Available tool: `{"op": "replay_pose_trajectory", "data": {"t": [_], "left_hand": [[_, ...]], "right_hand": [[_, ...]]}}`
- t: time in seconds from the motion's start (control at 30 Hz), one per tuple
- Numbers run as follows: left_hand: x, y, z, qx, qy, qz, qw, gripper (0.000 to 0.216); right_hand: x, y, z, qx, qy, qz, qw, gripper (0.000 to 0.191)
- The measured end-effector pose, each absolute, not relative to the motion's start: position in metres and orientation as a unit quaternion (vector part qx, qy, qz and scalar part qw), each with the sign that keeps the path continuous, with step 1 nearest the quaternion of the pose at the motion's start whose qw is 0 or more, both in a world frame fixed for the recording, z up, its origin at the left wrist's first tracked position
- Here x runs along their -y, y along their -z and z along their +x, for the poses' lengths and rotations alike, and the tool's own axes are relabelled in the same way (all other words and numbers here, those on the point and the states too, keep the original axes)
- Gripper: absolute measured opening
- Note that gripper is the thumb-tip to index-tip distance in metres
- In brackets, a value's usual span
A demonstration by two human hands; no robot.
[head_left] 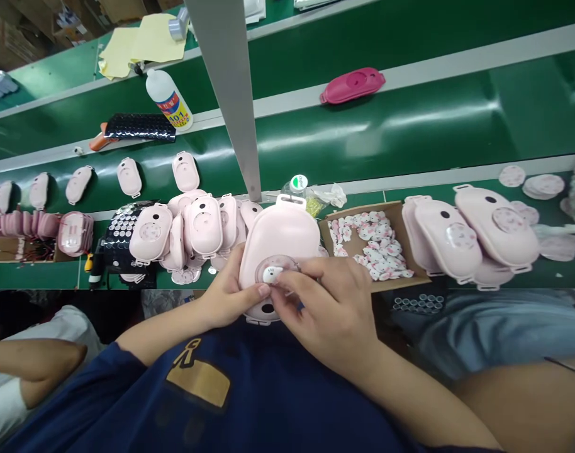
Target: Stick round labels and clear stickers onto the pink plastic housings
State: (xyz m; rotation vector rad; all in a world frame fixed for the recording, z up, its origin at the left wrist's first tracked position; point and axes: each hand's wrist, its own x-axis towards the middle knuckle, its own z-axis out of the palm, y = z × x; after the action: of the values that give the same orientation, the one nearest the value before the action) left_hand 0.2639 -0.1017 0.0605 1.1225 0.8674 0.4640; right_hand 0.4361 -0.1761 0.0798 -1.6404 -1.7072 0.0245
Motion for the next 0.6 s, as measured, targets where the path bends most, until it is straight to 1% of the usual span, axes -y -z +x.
{"op": "replay_pose_trajectory", "data": {"t": [0.1,0.27,0.33,0.43,0.5,0.57,0.6], "left_hand": [[0.102,-0.061,0.264,-0.386,-0.210,0.504,0.743,0.074],[0.101,-0.061,0.267,-0.382,-0.218,0.489,0.754,0.075],[0.100,-0.061,0.268,-0.379,-0.215,0.483,0.759,0.075],[0.098,-0.061,0.268,-0.372,-0.221,0.480,0.763,0.074],[0.098,-0.060,0.268,-0.376,-0.225,0.479,0.761,0.075],[0.098,-0.059,0.268,-0.388,-0.233,0.476,0.754,0.077],[0.098,-0.059,0.268,-0.394,-0.238,0.473,0.751,0.078]], "right_hand": [[0.176,-0.078,0.438,0.683,-0.001,-0.619,0.388,0.017],[0.174,-0.076,0.441,0.679,-0.036,-0.616,0.399,0.015],[0.174,-0.074,0.443,0.680,-0.051,-0.606,0.409,0.017],[0.174,-0.071,0.445,0.687,-0.045,-0.603,0.402,0.022],[0.175,-0.067,0.447,0.677,-0.050,-0.602,0.420,0.035],[0.175,-0.061,0.448,0.628,-0.078,-0.606,0.482,0.057],[0.174,-0.057,0.448,0.593,-0.113,-0.607,0.517,0.068]]}}
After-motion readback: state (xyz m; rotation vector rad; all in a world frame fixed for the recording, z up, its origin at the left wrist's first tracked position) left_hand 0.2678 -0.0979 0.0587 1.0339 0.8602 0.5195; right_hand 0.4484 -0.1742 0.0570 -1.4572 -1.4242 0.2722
